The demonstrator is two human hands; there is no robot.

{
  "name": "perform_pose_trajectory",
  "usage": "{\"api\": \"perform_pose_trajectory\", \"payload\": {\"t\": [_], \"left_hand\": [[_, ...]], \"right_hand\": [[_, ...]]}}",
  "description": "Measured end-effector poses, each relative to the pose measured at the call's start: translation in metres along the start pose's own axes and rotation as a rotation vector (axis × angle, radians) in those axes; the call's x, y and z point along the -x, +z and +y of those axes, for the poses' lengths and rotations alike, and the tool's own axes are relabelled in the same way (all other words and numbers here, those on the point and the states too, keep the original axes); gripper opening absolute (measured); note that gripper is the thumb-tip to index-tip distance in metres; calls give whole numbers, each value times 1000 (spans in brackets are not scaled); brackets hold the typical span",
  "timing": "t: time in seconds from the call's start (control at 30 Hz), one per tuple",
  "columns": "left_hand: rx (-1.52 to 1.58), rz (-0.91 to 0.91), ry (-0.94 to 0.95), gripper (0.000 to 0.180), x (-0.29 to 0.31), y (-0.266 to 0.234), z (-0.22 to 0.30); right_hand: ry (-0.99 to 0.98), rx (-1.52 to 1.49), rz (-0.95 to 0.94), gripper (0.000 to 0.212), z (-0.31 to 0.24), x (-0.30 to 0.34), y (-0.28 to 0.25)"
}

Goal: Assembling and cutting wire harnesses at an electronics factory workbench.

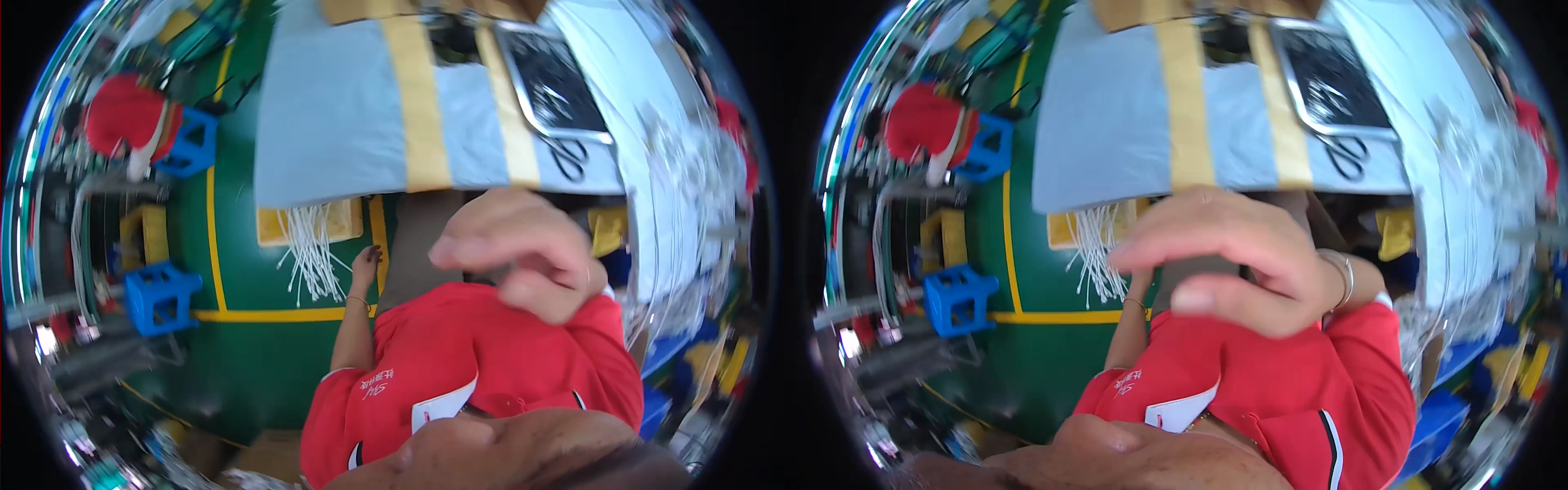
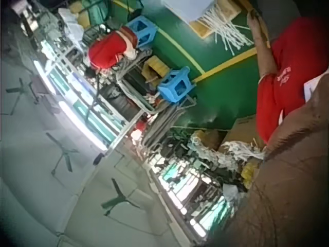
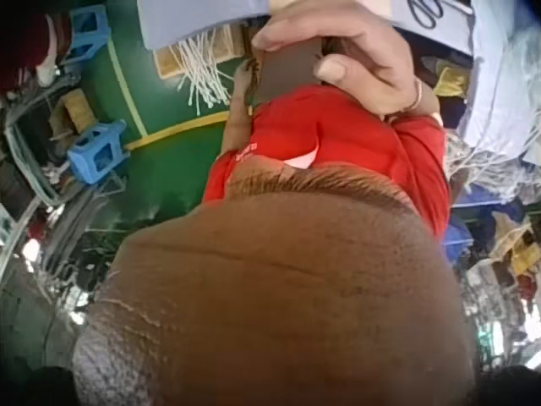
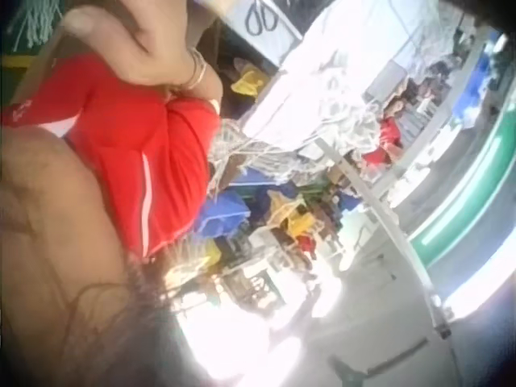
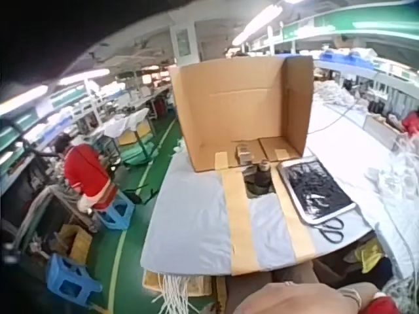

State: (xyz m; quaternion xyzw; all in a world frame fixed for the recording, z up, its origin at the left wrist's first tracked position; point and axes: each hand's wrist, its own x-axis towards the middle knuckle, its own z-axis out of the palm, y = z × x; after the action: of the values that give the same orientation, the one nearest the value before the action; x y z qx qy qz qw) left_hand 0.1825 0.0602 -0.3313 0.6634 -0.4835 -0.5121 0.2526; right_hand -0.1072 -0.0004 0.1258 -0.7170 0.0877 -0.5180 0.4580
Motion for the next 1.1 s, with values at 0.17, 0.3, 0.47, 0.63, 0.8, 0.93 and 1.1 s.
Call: {"api": "perform_pose_trajectory", "payload": {"t": [0.17, 0.3, 0.47, 0.63, 0.8, 0.93, 1.1], "left_hand": [[-357, -67, 172, 27, 12, 5, 115], [45, -28, 275, 25, 0, 13, 173], [-59, -102, 579, 23, 30, 43, 251], [-153, -426, 774, 22, 76, 117, 295], [-166, -515, 756, 22, 68, 139, 267], [2, -503, 608, 22, 51, 139, 256], [24, -463, 528, 22, 45, 142, 249]], "right_hand": [[-223, -221, 190, 26, -159, 134, -117], [-260, 58, 341, 27, -184, 172, -124], [-305, 295, 452, 29, -265, 256, -162], [-397, 481, 539, 31, -222, 205, -137], [-419, 625, 600, 33, -233, 210, -137], [-416, 757, 659, 35, -272, 238, -145], [-458, 861, 709, 37, -325, 295, -146]]}}
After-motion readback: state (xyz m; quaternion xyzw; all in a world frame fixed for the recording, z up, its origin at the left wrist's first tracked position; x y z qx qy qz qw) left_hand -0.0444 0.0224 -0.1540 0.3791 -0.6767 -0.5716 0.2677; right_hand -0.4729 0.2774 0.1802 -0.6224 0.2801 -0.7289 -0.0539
